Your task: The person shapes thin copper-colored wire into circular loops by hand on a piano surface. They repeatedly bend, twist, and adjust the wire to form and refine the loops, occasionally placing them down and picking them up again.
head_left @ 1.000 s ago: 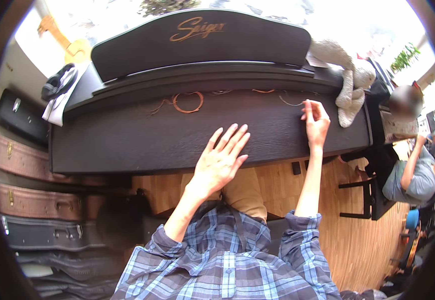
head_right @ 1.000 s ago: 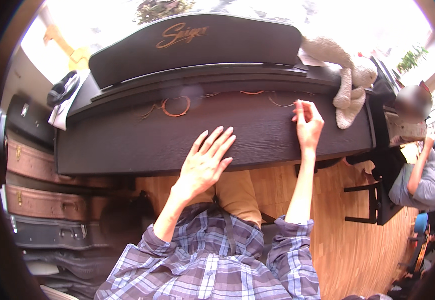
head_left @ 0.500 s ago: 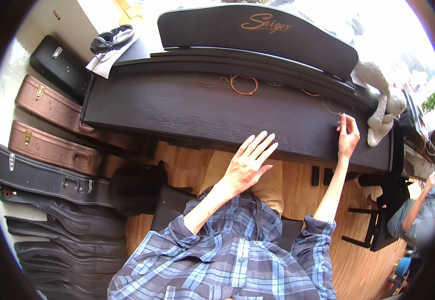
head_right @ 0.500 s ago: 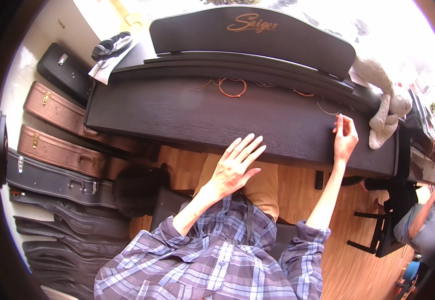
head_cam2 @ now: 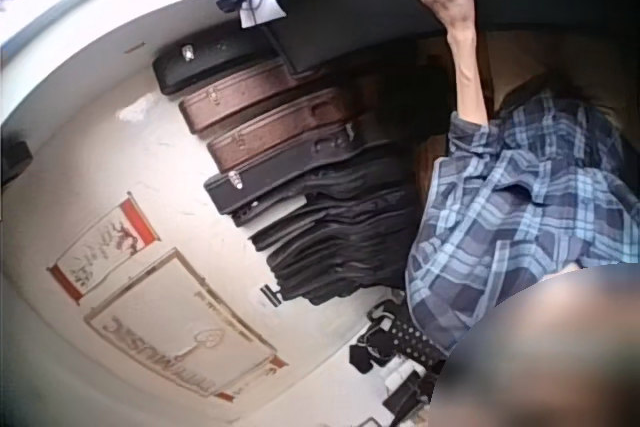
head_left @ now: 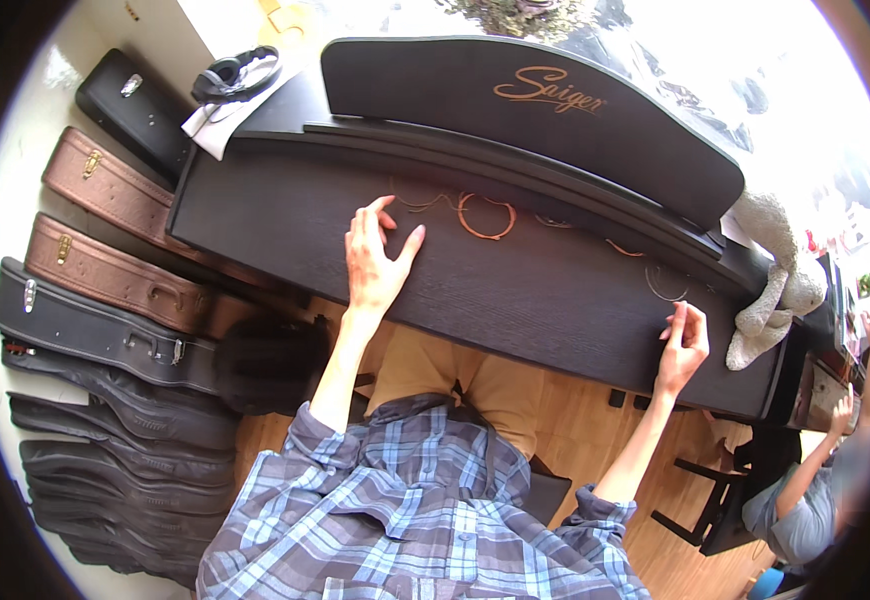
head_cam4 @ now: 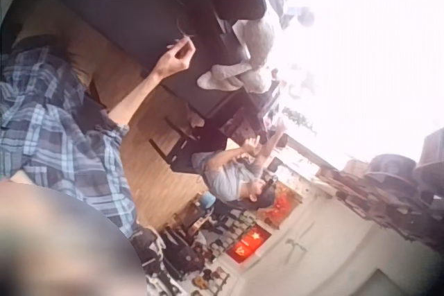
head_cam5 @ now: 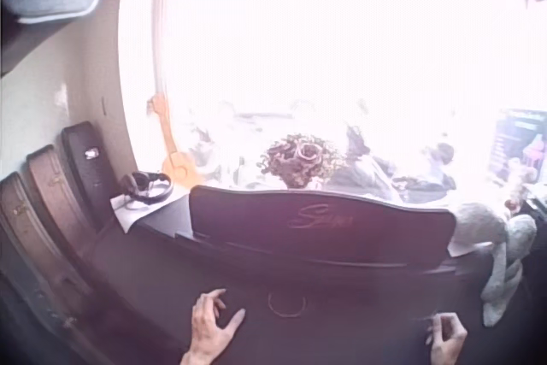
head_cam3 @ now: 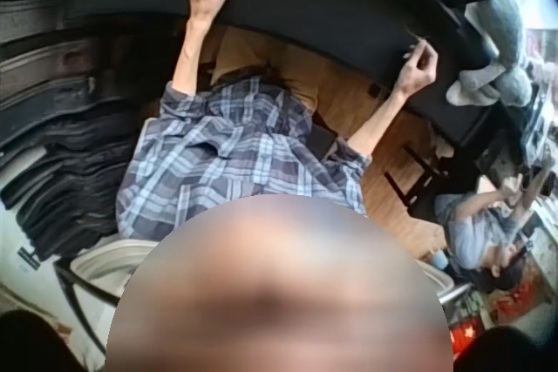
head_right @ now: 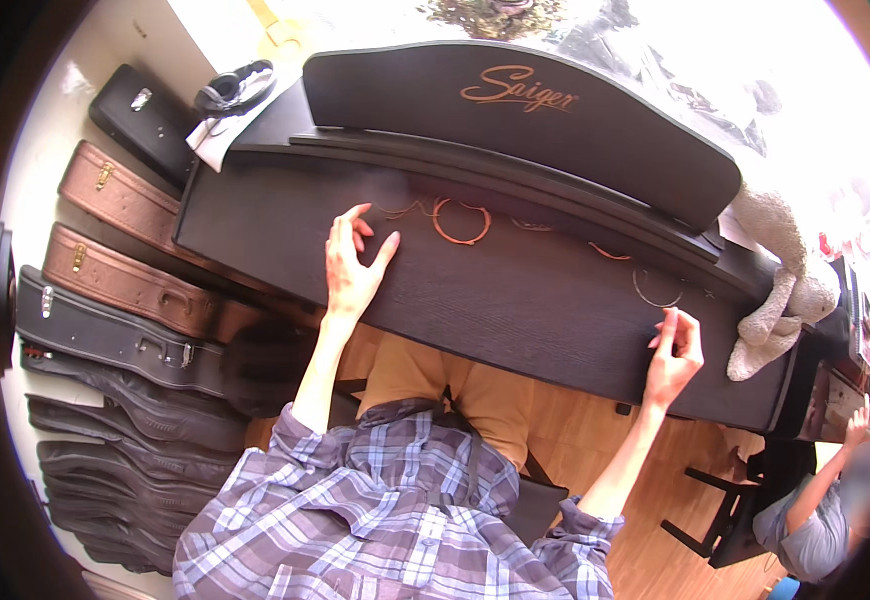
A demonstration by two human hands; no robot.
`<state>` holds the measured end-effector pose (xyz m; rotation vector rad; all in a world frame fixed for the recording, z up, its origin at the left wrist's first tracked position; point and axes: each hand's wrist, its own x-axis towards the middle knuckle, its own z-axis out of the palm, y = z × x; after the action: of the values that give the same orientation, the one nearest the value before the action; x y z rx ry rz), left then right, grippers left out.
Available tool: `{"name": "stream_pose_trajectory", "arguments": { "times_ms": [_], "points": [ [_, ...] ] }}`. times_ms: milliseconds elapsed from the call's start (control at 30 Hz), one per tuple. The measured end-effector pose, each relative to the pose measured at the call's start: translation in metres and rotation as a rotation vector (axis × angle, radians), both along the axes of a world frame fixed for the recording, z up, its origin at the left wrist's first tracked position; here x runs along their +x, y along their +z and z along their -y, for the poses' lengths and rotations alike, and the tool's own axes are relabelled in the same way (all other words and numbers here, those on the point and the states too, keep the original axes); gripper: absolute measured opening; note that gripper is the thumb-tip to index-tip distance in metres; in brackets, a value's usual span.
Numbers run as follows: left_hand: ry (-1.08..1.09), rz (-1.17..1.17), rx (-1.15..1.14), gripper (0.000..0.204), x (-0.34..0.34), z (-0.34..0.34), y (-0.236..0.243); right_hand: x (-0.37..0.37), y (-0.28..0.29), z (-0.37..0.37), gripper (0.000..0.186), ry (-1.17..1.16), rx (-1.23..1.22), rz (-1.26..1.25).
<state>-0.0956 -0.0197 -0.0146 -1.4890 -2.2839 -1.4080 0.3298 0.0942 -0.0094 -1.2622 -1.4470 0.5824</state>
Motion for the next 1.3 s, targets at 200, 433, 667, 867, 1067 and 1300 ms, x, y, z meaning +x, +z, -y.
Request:
{"name": "stream_pose_trajectory", "arguments": {
  "times_ms": [200,433,667,867,1067,1300],
  "points": [
    [0.048,0.048,0.005,0.051,0.008,0.005,-0.002,-0.032,0.022,0.013,0.007,-0.015,0.213,0.356],
    [-0.238,-0.269,0.094,0.031,0.039,-0.006,0.010,-0.144,0.023,0.019,0.035,0.328,0.178,0.552],
    [-0.355,-0.242,-0.050,0.022,0.056,-0.032,0.009,-0.188,0.023,0.021,0.038,0.380,0.250,0.658],
    [-0.496,-0.170,-0.082,0.013,0.049,-0.026,0.015,-0.177,0.017,0.021,0.033,0.372,0.078,0.384],
    [-0.520,-0.169,-0.104,0.011,0.046,-0.021,0.015,-0.177,0.019,0.020,0.029,0.454,0.099,0.446],
    [-0.556,-0.154,-0.118,0.013,0.054,-0.028,0.021,-0.170,0.022,0.019,0.019,0.512,0.125,0.395]
  ]
}}
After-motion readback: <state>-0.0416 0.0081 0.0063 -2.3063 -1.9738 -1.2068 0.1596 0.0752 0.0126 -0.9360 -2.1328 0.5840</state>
